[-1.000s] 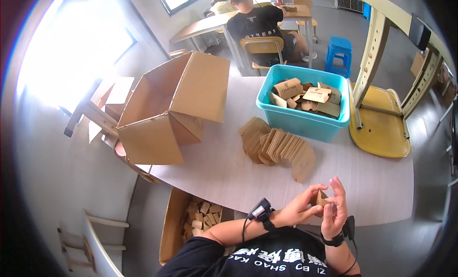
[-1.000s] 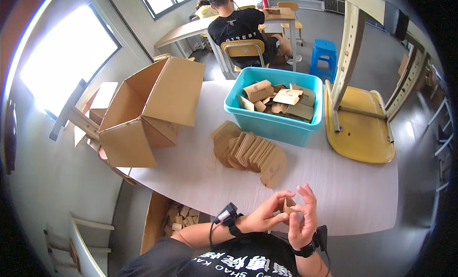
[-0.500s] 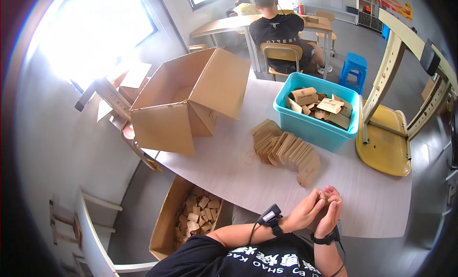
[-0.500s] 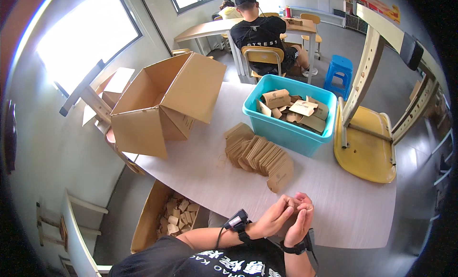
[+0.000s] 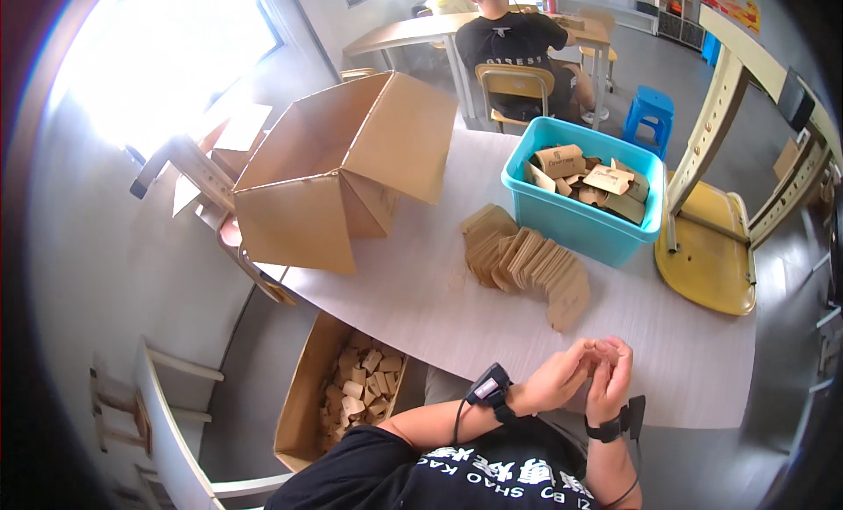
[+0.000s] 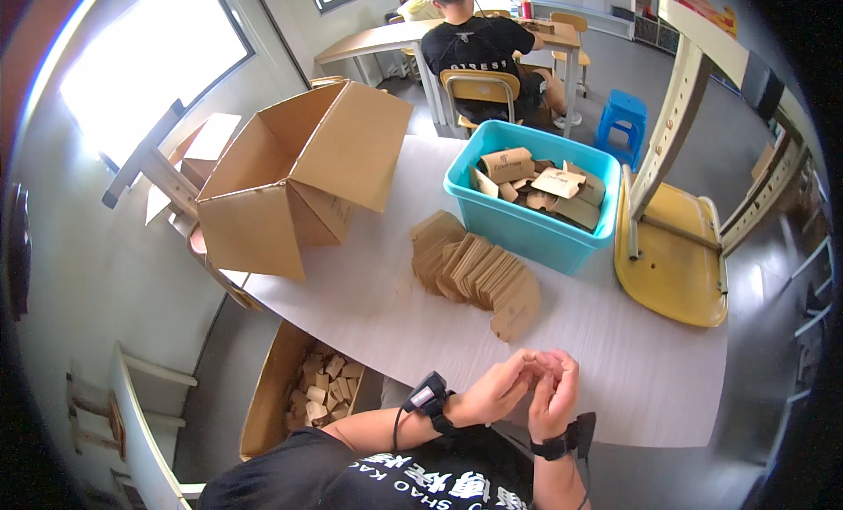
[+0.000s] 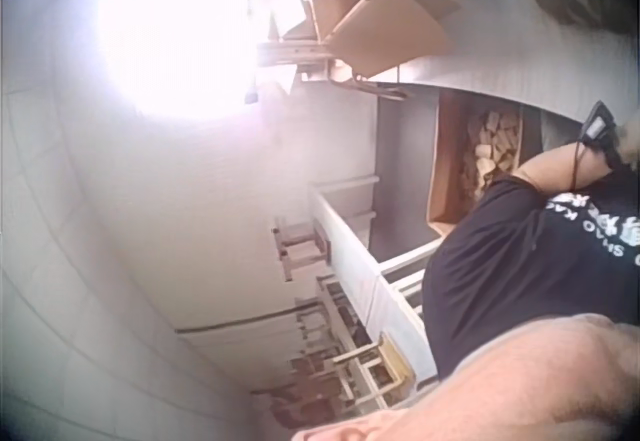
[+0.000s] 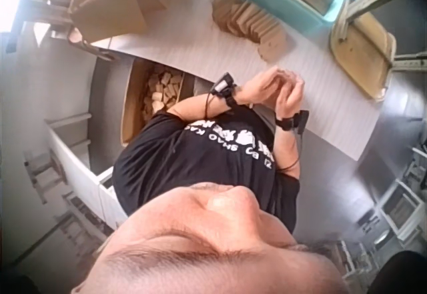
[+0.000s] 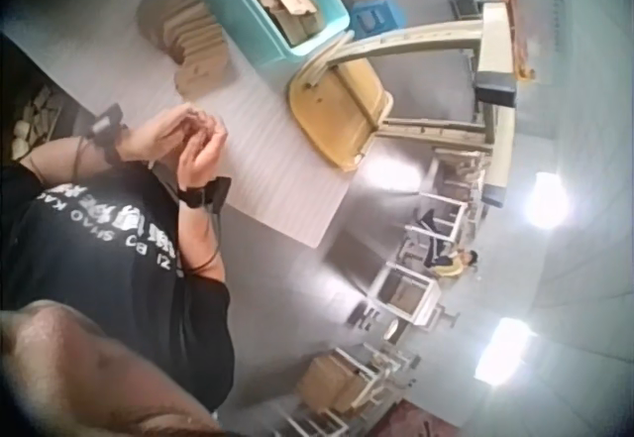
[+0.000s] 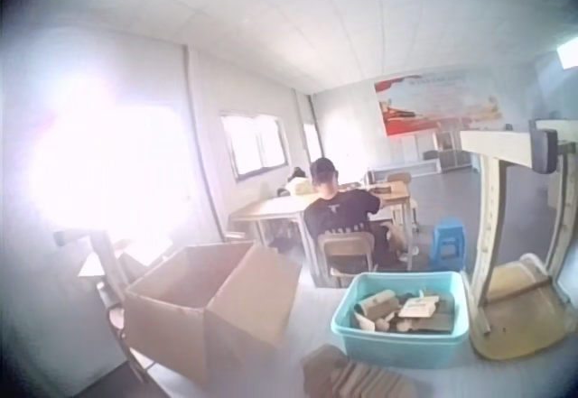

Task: Sorting and counting cardboard shoe labels or tags.

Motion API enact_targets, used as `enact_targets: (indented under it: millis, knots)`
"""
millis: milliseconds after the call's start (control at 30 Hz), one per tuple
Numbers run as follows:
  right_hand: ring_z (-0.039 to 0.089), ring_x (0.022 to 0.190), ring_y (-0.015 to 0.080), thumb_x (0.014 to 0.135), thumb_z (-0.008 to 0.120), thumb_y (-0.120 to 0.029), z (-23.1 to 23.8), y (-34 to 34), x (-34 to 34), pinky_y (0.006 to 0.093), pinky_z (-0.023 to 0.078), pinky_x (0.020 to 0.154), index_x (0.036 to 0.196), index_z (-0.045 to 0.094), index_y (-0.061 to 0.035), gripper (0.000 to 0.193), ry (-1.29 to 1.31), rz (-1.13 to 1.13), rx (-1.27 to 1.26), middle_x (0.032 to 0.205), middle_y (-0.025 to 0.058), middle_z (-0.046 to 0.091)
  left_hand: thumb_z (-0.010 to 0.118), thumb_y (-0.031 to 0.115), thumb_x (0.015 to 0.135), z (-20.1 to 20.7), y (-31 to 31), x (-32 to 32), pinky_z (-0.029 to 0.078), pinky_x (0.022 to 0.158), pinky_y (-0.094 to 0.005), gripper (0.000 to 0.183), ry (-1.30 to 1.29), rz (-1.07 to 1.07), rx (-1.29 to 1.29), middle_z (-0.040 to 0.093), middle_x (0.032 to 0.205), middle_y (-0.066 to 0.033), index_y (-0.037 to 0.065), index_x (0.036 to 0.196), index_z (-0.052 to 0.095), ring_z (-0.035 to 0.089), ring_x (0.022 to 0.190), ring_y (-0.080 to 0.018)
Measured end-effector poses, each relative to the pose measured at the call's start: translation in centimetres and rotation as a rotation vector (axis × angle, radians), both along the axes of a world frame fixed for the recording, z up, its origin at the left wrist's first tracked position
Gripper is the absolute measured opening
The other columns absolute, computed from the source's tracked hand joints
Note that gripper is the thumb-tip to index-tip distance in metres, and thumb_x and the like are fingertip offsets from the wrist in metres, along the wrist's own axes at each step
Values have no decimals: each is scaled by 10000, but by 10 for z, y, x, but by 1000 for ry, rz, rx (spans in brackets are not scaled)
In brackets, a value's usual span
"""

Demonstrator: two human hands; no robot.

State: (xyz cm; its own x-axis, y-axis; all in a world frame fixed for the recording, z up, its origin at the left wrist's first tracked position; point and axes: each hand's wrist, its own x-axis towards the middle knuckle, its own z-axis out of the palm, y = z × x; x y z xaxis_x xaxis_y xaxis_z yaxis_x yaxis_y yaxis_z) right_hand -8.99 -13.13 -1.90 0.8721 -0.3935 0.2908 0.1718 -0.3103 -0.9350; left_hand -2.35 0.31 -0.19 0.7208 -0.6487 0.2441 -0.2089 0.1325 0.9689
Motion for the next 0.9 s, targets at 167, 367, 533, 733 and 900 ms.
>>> enact_targets:
  millis: [167,367,533,733,900]
  knots:
    - [600,1198,244,1053,464,-142,13,-8,8,360,482,978,1393,480,-7,366,-36,88,-15,1319,176,624,534,128,1051,13,14,15,461,1051,-381,368,30,-340,48,630,1262,-215,-10,1387,473,622,1203,-319]
    - [510,1357,348,1061,535,-317,6,-19,6,453,419,1086,1321,520,-35,384,-109,4,-112,1372,191,599,612,112,992,3,7,13,485,931,-441,456,-161,-313,200,580,1183,-178,23,1420,482,602,1078,-380]
    - [507,1336,494,1025,612,-386,29,-17,-3,598,422,1087,1012,717,-138,269,-311,76,-566,1349,167,640,637,101,948,8,8,8,496,889,-432,513,-89,-154,118,584,1151,-189,62,1435,482,598,1050,-403]
    - [449,1389,524,1035,565,-466,32,-22,8,620,369,1138,1062,776,-134,395,-335,100,-725,1397,185,627,652,107,946,0,3,6,498,900,-435,517,-131,-124,-11,585,1168,-201,22,1425,476,602,1062,-400]
    - [401,1422,540,1010,525,-601,41,-29,19,629,356,1136,1136,730,-65,588,-225,46,-868,1468,233,561,667,35,883,1,7,5,489,940,-434,535,-133,-65,56,587,1172,-204,12,1388,491,588,1055,-418]
